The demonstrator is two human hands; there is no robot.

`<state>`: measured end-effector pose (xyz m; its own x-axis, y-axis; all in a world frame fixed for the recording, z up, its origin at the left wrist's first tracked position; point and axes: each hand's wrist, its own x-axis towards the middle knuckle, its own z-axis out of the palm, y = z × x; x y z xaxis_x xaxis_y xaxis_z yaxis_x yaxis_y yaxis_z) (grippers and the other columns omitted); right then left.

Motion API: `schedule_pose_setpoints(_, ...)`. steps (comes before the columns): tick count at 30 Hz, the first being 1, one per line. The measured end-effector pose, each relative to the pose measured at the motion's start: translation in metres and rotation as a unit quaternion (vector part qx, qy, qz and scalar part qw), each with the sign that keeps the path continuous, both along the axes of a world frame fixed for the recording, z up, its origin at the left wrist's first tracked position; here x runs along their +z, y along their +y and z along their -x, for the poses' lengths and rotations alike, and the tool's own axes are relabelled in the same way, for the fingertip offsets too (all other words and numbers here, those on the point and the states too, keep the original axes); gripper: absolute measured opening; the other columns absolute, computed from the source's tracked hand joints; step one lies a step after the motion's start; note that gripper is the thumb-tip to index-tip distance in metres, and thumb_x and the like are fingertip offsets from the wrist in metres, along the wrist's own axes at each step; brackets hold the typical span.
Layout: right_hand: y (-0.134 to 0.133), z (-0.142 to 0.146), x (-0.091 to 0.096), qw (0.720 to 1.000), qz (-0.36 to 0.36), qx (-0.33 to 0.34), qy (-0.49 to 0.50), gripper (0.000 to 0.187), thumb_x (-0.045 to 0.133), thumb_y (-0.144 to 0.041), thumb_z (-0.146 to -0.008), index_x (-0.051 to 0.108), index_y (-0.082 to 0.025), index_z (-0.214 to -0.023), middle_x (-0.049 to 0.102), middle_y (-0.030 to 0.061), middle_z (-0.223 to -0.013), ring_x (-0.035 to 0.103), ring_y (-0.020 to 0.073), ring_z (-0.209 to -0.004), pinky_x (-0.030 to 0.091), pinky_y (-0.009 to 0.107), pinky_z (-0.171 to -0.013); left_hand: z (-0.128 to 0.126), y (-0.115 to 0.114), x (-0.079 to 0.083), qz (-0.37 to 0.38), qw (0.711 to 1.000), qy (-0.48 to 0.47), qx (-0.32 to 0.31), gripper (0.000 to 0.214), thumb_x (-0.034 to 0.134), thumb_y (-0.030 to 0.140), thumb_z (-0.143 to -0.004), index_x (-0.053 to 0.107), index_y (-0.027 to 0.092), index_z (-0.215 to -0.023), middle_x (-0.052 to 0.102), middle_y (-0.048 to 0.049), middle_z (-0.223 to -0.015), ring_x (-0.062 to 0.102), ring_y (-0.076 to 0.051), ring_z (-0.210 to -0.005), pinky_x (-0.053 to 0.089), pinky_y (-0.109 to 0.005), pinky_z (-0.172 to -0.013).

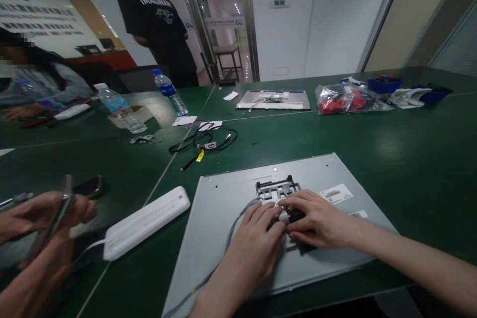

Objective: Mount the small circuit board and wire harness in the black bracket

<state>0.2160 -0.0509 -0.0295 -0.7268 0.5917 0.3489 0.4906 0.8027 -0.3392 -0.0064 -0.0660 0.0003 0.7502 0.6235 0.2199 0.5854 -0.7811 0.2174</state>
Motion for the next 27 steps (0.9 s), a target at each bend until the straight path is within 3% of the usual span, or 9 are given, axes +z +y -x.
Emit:
schedule_pose_setpoints(13,0.0,0.0003,0.0002,1.0,0.0,0.001,0.004,0.016,0.062,-0.028,-0.089,0.074,-0.026,-0.098,0.053,0.008,-0.135,0.048,0.0243,-0.12,0.041,0.046,-0.1,0.001,0.0013,-0.0029,-0.025,1.0,-0.015,0.003,0.029,0.047,0.014,-0.092,0.058,0.02,-0.119,0.056,-0.009,-0.13,0.048,-0.026,-0.124,0.038,-0.052,-0.106)
schedule_pose_setpoints(21,-0.0004,-0.0006,0.0016,1.0,0.007,-0.002,0.001,0.018,0.061,-0.03,-0.09,0.074,-0.028,-0.103,0.049,0.0075,-0.14,0.047,0.0242,-0.123,0.041,0.045,-0.101,0.0,-0.0001,0.0005,-0.008,0.999,-0.004,0.032,0.019,0.048,0.018,-0.093,0.061,0.019,-0.107,0.055,-0.0097,-0.127,0.047,-0.028,-0.123,0.038,-0.053,-0.106)
schedule_pose_setpoints(27,-0.0004,-0.0005,0.0009,1.0,0.012,-0.002,0.002,0.019,0.058,-0.031,-0.091,0.074,-0.027,-0.101,0.052,0.0079,-0.136,0.047,0.0243,-0.122,0.041,0.046,-0.101,-0.0005,0.0008,-0.0011,0.006,1.0,0.003,0.011,0.024,0.044,0.017,-0.095,0.059,0.02,-0.113,0.059,-0.0062,-0.12,0.051,-0.025,-0.118,0.033,-0.052,-0.109)
